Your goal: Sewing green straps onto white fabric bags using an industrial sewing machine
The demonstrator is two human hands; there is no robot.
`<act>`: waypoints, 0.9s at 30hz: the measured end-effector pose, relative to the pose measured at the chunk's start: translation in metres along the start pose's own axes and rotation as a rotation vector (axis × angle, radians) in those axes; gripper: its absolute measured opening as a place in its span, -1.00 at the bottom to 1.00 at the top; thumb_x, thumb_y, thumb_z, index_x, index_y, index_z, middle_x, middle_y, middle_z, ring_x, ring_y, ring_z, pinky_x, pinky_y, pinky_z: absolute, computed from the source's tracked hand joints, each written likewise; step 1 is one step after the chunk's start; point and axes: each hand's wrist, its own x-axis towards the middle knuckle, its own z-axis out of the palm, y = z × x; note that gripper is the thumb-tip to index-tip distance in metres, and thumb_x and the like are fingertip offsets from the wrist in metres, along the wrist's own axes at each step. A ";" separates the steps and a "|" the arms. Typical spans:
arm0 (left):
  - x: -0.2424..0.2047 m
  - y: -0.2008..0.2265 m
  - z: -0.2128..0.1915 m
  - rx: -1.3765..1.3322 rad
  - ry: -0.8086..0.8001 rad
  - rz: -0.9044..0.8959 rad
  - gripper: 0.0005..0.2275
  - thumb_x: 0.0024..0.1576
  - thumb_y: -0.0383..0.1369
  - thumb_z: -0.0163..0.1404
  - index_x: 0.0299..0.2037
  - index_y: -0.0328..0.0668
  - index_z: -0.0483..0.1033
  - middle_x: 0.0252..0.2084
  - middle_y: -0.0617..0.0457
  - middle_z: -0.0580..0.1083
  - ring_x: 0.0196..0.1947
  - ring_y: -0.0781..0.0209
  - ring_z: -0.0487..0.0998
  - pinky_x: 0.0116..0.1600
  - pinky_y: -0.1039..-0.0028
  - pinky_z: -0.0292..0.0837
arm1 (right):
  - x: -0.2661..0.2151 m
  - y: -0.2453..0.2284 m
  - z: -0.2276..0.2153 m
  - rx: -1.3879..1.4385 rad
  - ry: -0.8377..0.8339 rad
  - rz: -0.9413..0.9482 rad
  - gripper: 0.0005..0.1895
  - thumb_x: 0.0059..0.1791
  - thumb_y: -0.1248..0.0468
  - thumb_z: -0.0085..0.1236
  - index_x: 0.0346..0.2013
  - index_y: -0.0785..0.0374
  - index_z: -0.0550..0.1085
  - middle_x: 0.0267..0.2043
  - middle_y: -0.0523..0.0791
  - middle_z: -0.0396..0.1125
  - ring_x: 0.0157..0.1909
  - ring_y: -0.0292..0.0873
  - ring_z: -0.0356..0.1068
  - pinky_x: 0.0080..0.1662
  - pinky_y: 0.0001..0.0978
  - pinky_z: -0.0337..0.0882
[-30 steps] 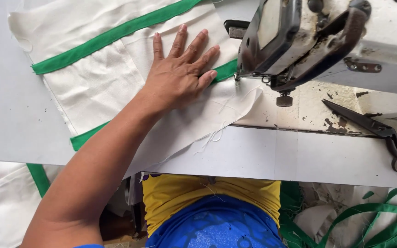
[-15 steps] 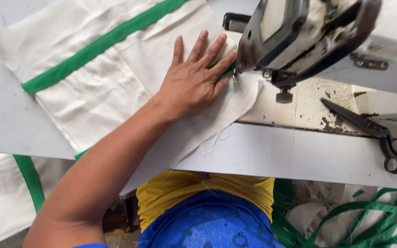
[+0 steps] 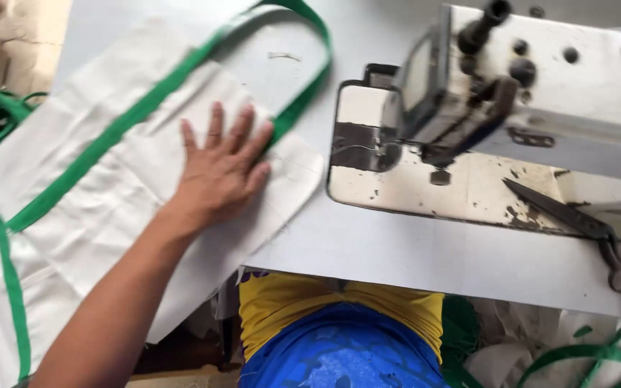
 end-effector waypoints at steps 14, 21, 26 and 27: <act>0.010 -0.016 0.005 -0.110 0.213 0.406 -0.90 0.10 -0.45 -0.14 -0.37 -0.13 0.45 -0.24 -0.06 0.35 -0.28 -0.05 0.32 -0.22 0.14 0.27 | 0.059 -0.002 0.059 -0.754 -0.063 -0.767 -0.55 0.12 0.26 -0.03 0.32 0.25 0.46 0.20 0.04 0.41 0.16 0.14 0.42 0.24 -0.02 0.41; 0.041 -0.018 -0.022 -0.146 -0.054 0.424 -0.85 0.02 -0.63 -0.26 -0.31 -0.27 0.36 -0.32 -0.20 0.48 -0.32 -0.15 0.49 -0.30 0.13 0.41 | -0.024 -0.253 0.153 -0.071 -0.720 0.081 -0.70 0.10 0.07 -0.12 -0.06 0.13 0.49 -0.61 -0.05 0.49 -0.57 -0.12 0.48 -0.38 -0.26 0.47; 0.056 -0.010 -0.032 -0.209 -0.164 0.336 -0.91 0.08 -0.50 -0.13 -0.34 -0.27 0.46 -0.38 -0.20 0.50 -0.38 -0.13 0.55 -0.31 0.10 0.43 | -0.016 -0.344 0.238 0.423 -0.895 0.391 -0.72 0.12 0.20 0.02 -0.36 0.35 0.30 -0.66 0.16 0.31 -0.65 0.17 0.43 -0.55 -0.13 0.38; 0.065 -0.010 -0.023 -0.249 -0.132 0.296 -0.87 0.17 -0.37 0.04 -0.24 -0.27 0.58 -0.35 -0.25 0.56 -0.31 -0.23 0.68 -0.16 0.01 0.59 | -0.010 -0.351 0.255 0.510 -0.873 0.381 -0.75 0.11 0.21 0.03 -0.29 0.38 0.38 -0.71 0.20 0.30 -0.63 0.21 0.47 -0.58 -0.06 0.48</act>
